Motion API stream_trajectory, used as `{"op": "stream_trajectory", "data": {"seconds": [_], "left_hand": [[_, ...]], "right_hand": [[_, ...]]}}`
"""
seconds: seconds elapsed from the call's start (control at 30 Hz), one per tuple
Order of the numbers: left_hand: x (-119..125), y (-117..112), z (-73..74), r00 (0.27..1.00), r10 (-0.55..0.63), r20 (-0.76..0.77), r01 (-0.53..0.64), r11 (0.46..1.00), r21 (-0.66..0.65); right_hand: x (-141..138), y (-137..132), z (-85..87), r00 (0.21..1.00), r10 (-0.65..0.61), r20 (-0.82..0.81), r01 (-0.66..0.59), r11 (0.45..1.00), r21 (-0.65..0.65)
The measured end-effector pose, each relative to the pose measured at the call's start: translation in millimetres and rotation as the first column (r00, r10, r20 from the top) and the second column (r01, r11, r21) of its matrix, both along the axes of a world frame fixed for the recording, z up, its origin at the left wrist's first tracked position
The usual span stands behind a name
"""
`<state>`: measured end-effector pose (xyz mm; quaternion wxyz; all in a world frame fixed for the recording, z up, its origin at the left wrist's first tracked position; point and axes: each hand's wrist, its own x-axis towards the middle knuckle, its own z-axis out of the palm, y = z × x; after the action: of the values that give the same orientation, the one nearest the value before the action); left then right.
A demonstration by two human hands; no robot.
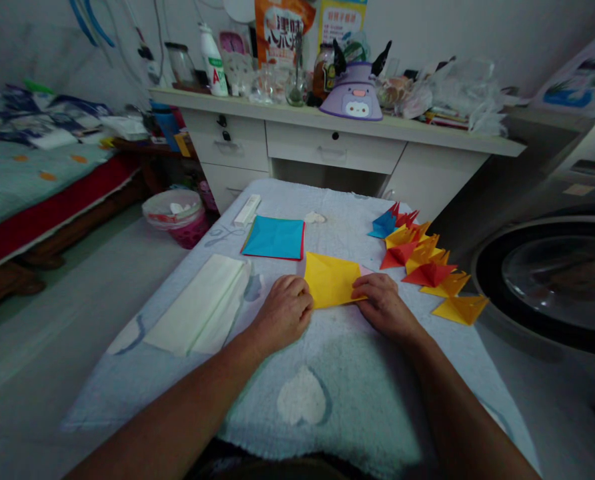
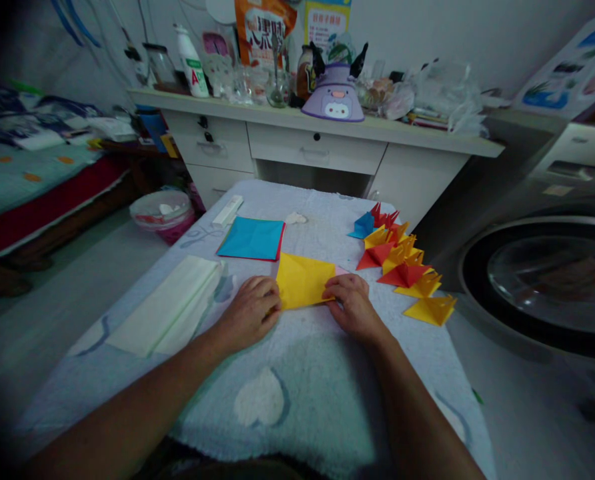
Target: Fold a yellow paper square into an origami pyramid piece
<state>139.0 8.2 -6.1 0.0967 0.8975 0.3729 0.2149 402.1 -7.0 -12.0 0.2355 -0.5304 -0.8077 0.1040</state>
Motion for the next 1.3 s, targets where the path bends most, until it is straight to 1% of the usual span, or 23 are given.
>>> {"op": "stream_trajectory", "data": {"seconds": [0.13,0.2,0.33,0.47,0.6,0.7,0.8,0.87,1.0,1.07,1.13,1.2,1.27,1.3], "left_hand": [[-2,1,0.1,1.000,0.018,-0.001,-0.018,1.000,-0.016],[-2,1,-0.2,0.999,0.033,-0.007,-0.033,0.999,-0.015],[-2,1,0.1,0.998,0.065,-0.026,-0.066,0.998,-0.015],[-1,1,0.3,0.993,0.107,-0.049,-0.108,0.994,-0.008],[-1,1,-1.2,0.989,0.141,-0.053,-0.141,0.990,0.004],[-2,1,-2.5,0.991,0.135,-0.025,-0.135,0.991,-0.001],[-1,2,-5.9,0.996,0.085,0.002,-0.085,0.996,0.010],[0,3,-11.0,0.999,0.052,0.014,-0.052,0.998,0.027],[1,5,-24.0,1.000,0.025,0.013,-0.026,0.999,0.035],[1,6,-28.3,1.000,0.022,-0.002,-0.021,0.999,0.028],[0,7,-29.8,1.000,0.018,-0.006,-0.018,1.000,0.024],[-1,7,-29.3,1.000,0.008,0.000,-0.008,1.000,0.023],[-1,7,-27.9,1.000,0.000,0.011,-0.001,1.000,0.023],[0,8,-27.1,1.000,-0.003,0.018,0.002,1.000,0.020]], "right_hand": [[-1,1,1.7,0.998,0.010,-0.056,-0.013,0.999,-0.049],[-3,2,0.7,0.998,-0.009,-0.058,0.004,0.996,-0.086],[-7,4,-5.6,0.992,-0.117,-0.036,0.112,0.987,-0.114],[-12,5,-12.5,0.975,-0.216,-0.054,0.211,0.973,-0.089],[-18,7,-14.7,0.954,-0.286,-0.086,0.282,0.958,-0.059],[-22,8,-13.8,0.941,-0.330,-0.067,0.327,0.943,-0.063],[-25,8,-12.5,0.933,-0.360,-0.030,0.357,0.931,-0.076],[-27,8,-12.1,0.930,-0.366,-0.016,0.364,0.928,-0.074],[-28,8,-13.1,0.927,-0.375,-0.008,0.375,0.926,-0.038],[-28,7,-14.2,0.925,-0.380,0.005,0.380,0.924,-0.031],[-30,7,-15.0,0.919,-0.393,0.028,0.393,0.919,-0.006],[-32,5,-14.7,0.911,-0.408,0.055,0.405,0.912,0.064],[-37,4,-13.2,0.918,-0.389,0.079,0.377,0.917,0.130],[-39,3,-12.0,0.928,-0.361,0.095,0.347,0.928,0.138]]}}
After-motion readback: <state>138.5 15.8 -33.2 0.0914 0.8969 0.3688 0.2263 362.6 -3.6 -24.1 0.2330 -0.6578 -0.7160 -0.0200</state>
